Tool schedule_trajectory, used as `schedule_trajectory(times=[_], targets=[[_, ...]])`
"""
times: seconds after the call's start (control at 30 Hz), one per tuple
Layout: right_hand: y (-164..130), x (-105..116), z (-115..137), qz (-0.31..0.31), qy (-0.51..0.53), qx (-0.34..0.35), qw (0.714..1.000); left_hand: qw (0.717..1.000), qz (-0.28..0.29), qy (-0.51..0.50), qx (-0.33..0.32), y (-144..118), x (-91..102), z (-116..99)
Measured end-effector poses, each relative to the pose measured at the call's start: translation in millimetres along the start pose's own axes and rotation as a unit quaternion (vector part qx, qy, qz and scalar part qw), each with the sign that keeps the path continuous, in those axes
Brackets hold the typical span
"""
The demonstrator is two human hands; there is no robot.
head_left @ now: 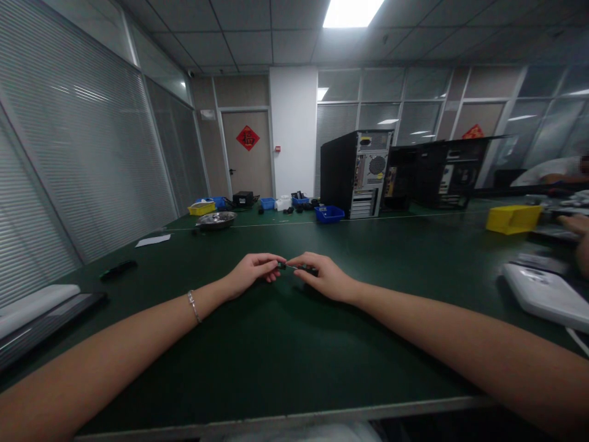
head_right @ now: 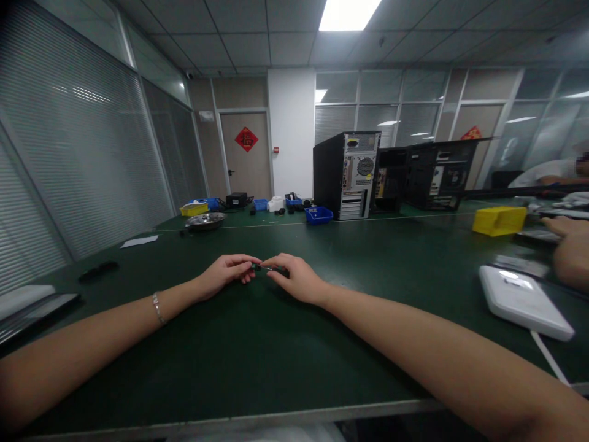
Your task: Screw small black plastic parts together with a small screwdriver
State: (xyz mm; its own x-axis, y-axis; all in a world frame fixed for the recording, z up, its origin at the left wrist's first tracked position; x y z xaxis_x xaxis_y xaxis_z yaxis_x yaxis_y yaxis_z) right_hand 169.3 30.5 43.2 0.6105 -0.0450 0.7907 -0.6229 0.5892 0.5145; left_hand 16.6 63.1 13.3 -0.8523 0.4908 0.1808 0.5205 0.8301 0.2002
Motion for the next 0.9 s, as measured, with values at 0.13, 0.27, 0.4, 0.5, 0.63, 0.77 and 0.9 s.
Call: schedule_trajectory(times=[0.13, 0.27, 0.4, 0.5, 0.63, 0.77, 0.9], targets=[[0.5, -1.3, -0.6, -0.005, -0.001, 0.001, 1.000, 1.000, 0.004, 0.011, -0.003, 0.2, -1.9, -0.9], [0.1, -1.4, -2.7, -0.007, 0.000, -0.018, 1.000, 1.000, 0.003, 0.012, -0.002, -0.4, -2.6, -2.5], [-0.4, -1.3, -4.2, 0.004, 0.005, -0.041, 0.999, 1.000, 0.007, -0.002, 0.003, -1.6, -2.8, -3.5], [-0.6, -1.9, -4.0, 0.020, 0.021, -0.048, 0.998, 1.000, 0.015, -0.014, 0.011, -2.2, -3.5, -3.1], [-0.7, -2.3, -2.9, 0.028, 0.033, -0.043, 0.998, 0.999, 0.017, -0.023, 0.018, -2.4, -3.7, -2.7], [-0.6, -3.0, -3.3, 0.028, 0.035, -0.038, 0.998, 0.999, 0.023, -0.034, 0.032, -2.9, -4.9, -2.3], [-0.6, -4.4, -4.2, 0.032, 0.041, -0.031, 0.998, 0.998, 0.024, -0.040, 0.032, -3.2, -5.1, -2.8]])
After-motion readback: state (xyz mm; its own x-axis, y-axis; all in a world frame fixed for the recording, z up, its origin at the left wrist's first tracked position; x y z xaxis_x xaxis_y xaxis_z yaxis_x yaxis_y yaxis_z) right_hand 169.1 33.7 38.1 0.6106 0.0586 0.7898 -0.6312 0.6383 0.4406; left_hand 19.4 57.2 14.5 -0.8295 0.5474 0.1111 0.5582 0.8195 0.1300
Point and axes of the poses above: each hand's wrist, its own y-axis towards the middle knuckle, its own x-axis out of the back of the hand, z = x × y, the point moved 7 cm from there along y, towards the middle knuckle, and after that the axes turned 7 degrees about -y, right-handed, at the moved point
